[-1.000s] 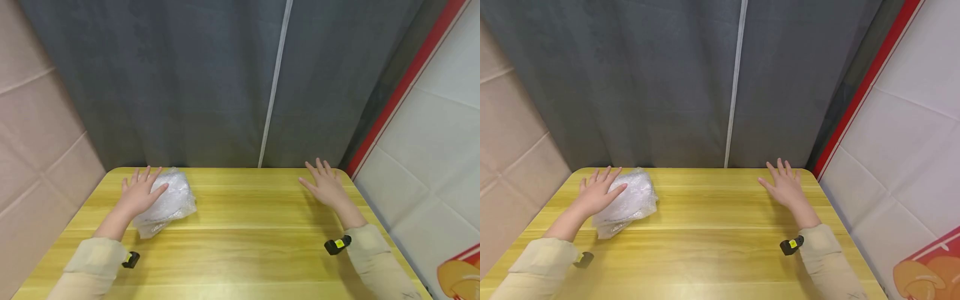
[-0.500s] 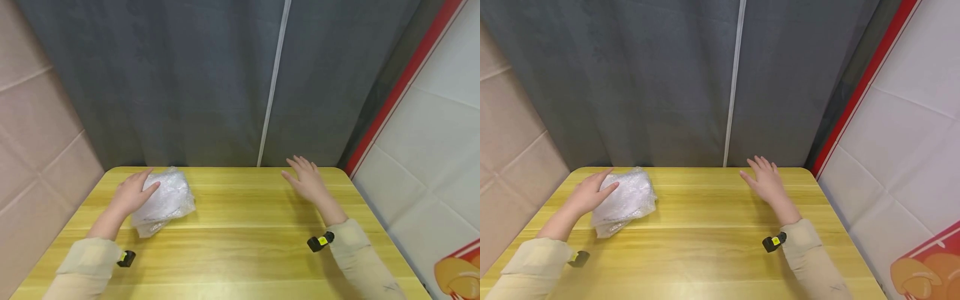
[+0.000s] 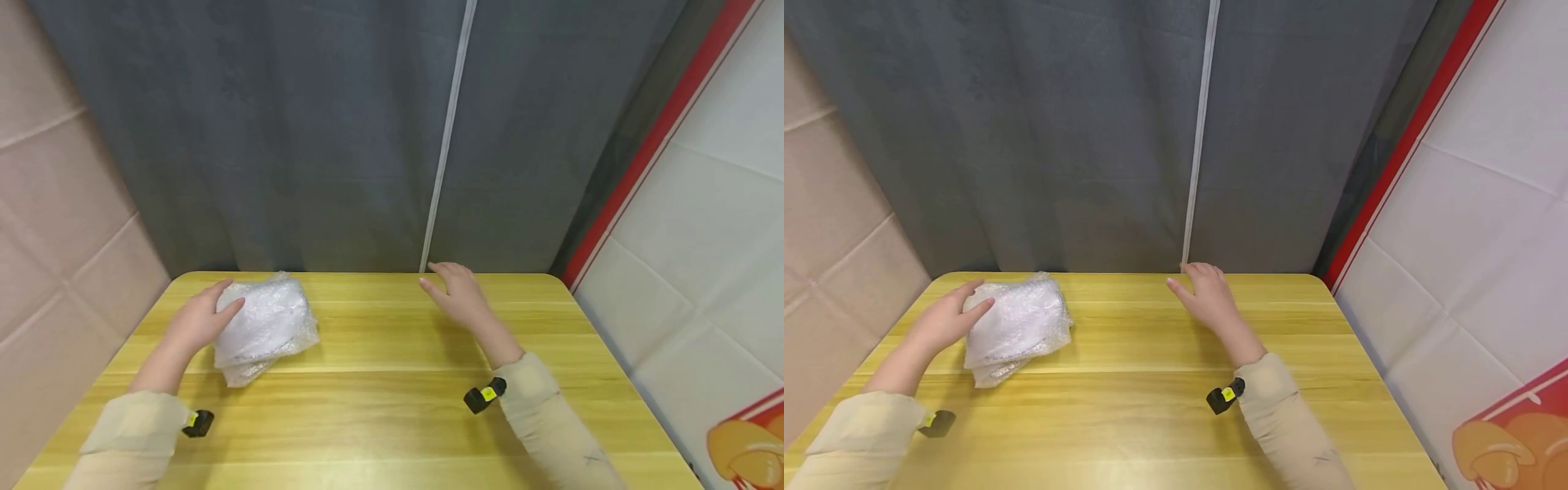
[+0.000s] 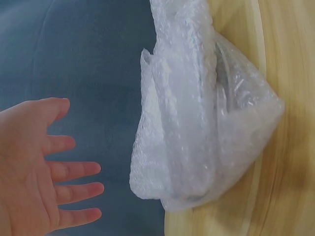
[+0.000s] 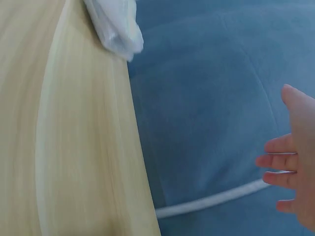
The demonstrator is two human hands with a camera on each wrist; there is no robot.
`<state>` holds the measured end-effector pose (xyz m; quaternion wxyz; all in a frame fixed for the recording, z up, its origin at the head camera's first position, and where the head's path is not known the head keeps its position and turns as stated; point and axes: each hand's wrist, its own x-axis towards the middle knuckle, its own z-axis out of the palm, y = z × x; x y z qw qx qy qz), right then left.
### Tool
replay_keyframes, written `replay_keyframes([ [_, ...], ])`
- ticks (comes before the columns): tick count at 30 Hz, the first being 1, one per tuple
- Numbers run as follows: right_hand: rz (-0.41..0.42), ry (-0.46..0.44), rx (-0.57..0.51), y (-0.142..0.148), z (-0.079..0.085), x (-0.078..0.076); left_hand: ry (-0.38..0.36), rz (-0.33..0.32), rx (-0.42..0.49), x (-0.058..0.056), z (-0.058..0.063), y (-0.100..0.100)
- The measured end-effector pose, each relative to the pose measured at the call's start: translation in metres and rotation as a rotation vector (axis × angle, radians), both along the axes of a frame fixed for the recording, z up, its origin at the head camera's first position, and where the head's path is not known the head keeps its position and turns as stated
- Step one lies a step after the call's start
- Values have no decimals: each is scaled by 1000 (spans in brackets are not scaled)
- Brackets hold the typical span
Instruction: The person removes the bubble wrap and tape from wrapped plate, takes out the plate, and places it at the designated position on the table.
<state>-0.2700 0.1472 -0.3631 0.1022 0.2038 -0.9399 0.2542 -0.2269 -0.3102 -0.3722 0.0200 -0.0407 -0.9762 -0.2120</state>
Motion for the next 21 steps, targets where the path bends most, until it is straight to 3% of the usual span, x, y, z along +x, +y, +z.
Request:
replay_keyframes([
  [11,52,-4,-91,-45,-9,-1,-9,89,51,5,-6,-15],
  [21,83,-72,-125,-75,-16,0,-2,134,77,7,-11,-23],
])
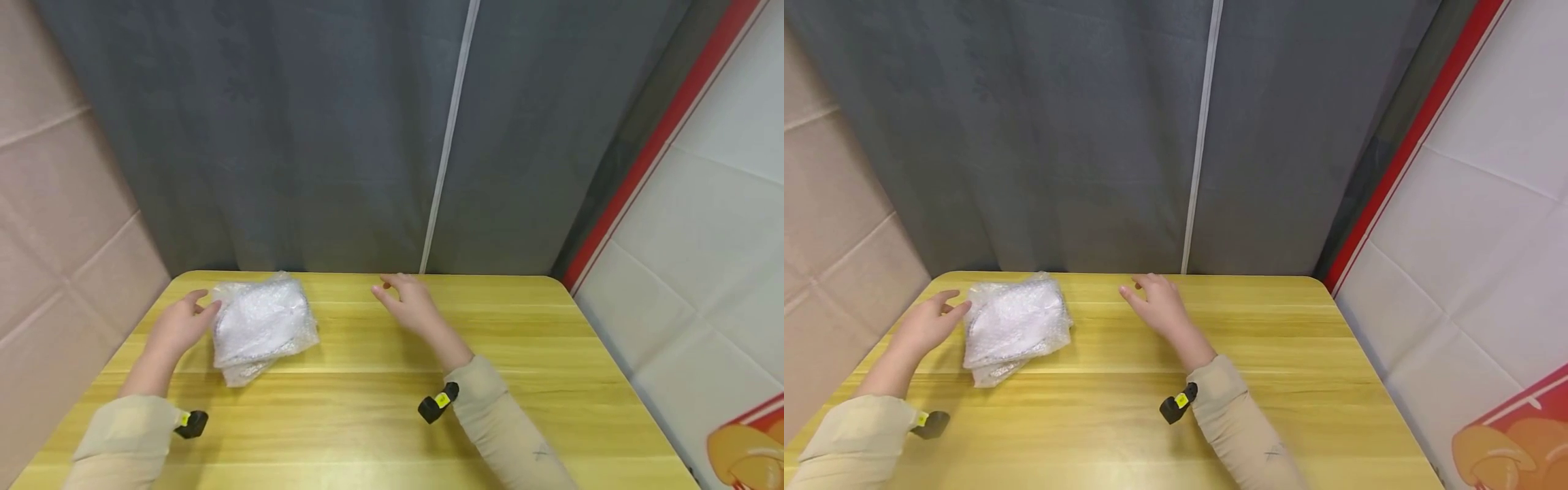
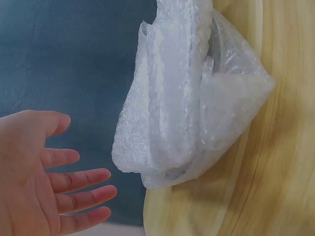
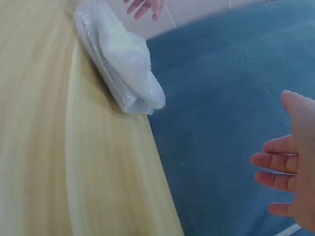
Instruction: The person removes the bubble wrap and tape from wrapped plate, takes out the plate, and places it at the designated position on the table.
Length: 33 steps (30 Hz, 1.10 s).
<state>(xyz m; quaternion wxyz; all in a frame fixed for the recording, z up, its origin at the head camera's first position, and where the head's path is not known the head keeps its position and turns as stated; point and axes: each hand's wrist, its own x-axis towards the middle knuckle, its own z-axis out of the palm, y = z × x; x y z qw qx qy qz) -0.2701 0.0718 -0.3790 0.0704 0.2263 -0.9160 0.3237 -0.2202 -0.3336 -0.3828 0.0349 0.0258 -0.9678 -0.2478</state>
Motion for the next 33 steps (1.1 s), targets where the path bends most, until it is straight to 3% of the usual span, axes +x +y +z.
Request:
replay_keyframes([
  [14,41,-129,-176,-41,-16,-2,-50,43,63,-1,-8,-8],
  [33,-1,-318,-452,-87,-44,-5,-63,90,232,-5,-22,-11],
])
